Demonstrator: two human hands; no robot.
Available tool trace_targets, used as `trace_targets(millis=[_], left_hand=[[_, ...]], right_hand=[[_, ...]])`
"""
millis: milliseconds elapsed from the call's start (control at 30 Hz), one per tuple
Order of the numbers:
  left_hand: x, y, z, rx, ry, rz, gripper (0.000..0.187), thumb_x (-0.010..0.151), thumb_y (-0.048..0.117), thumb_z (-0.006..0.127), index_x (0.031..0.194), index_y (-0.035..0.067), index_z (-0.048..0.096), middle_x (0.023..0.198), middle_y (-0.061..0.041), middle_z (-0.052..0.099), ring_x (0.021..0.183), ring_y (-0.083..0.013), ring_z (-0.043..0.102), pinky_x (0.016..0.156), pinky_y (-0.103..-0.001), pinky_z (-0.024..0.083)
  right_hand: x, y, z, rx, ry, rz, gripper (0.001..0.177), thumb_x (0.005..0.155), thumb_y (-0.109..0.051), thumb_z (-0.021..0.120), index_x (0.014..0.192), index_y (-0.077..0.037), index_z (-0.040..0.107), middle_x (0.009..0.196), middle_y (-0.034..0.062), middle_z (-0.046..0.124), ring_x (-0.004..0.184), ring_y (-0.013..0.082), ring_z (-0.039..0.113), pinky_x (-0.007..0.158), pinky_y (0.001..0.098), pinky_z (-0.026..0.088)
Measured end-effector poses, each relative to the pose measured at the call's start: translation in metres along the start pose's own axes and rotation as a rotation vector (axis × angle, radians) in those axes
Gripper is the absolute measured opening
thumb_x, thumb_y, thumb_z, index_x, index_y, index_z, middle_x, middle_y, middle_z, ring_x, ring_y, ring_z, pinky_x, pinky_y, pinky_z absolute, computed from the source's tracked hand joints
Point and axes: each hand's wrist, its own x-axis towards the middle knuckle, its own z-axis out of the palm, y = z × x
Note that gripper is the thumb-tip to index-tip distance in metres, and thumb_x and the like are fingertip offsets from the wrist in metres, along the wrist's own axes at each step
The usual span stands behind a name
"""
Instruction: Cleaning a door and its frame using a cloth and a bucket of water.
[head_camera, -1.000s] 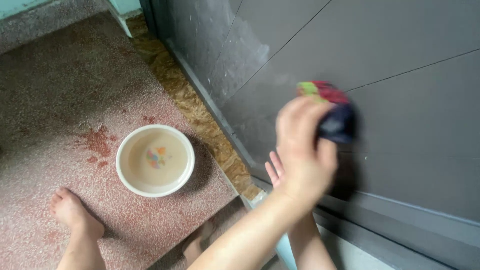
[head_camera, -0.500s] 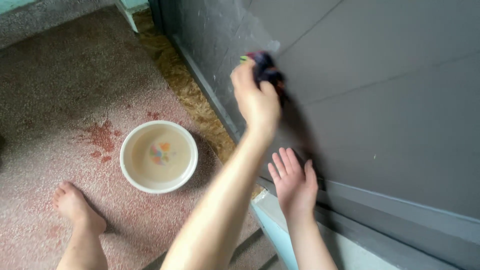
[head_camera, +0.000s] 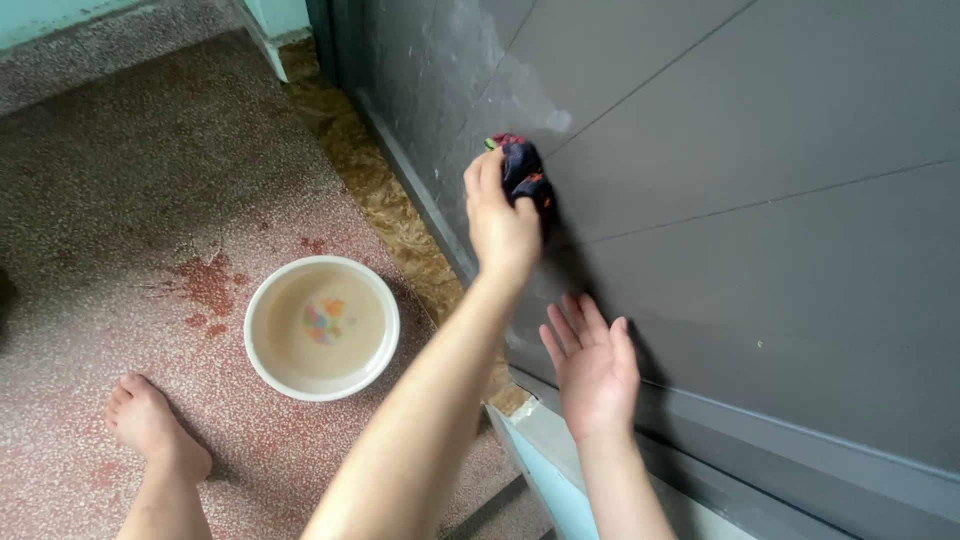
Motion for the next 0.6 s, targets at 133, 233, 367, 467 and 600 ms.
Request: trace_targets(millis=[133,233,367,467,600], left_hand=[[-0.006,0.013,-0.01,-0.097,-0.066,-0.035,0.05,0.081,-0.003,0.06,0.131,0.006,0.055,0.139,-0.019,0.054,0.125,-0.0398,0.057,0.107,-0.043,0.046],[-0.021,0.083,-0.025,-0.186,0.011,0.242,0.052,0.083,-0.006,0.059,0.133,0.01,0.057,0.14,-0.013,0.057,0.135,-0.0364,0.057,0.12,-0.043,0.045],[-0.022,0.125,-0.038,-0.154,-0.053,0.311,0.059,0.078,-0.007,0.059,0.131,0.016,0.065,0.141,-0.005,0.061,0.123,-0.03,0.059,0.112,-0.037,0.049],[-0.015,0.116,-0.033,-0.113,-0.046,0.331,0.061,0.075,-0.008,0.059,0.128,0.019,0.068,0.14,-0.003,0.065,0.116,-0.0276,0.06,0.109,-0.036,0.05],[0.029,0.063,-0.018,-0.176,0.118,0.222,0.052,0.08,-0.008,0.057,0.126,0.013,0.066,0.125,-0.01,0.071,0.113,-0.032,0.069,0.104,-0.039,0.055]], right_hand=[[-0.004,-0.006,0.015,-0.062,0.027,0.002,0.072,0.099,-0.049,0.041,0.153,-0.002,0.041,0.155,0.0148,0.047,0.142,0.0305,0.046,0.119,0.0484,0.033],[-0.001,-0.014,0.023,-0.06,-0.03,0.012,0.064,0.1,-0.042,0.041,0.151,-0.004,0.043,0.153,0.0098,0.051,0.141,0.0244,0.047,0.117,0.0439,0.035],[0.0,-0.029,0.038,-0.074,0.063,0.027,0.052,0.103,-0.034,0.04,0.147,-0.008,0.049,0.15,0.0021,0.053,0.138,0.0147,0.048,0.114,0.0362,0.035],[0.009,-0.029,0.028,-0.077,0.076,0.034,0.051,0.104,-0.034,0.04,0.145,-0.007,0.051,0.15,0.0035,0.053,0.137,0.0156,0.049,0.114,0.0365,0.036],[0.016,-0.02,0.03,-0.1,-0.015,-0.01,0.057,0.104,-0.039,0.042,0.146,-0.001,0.049,0.151,0.0119,0.051,0.137,0.0255,0.049,0.116,0.0441,0.037]])
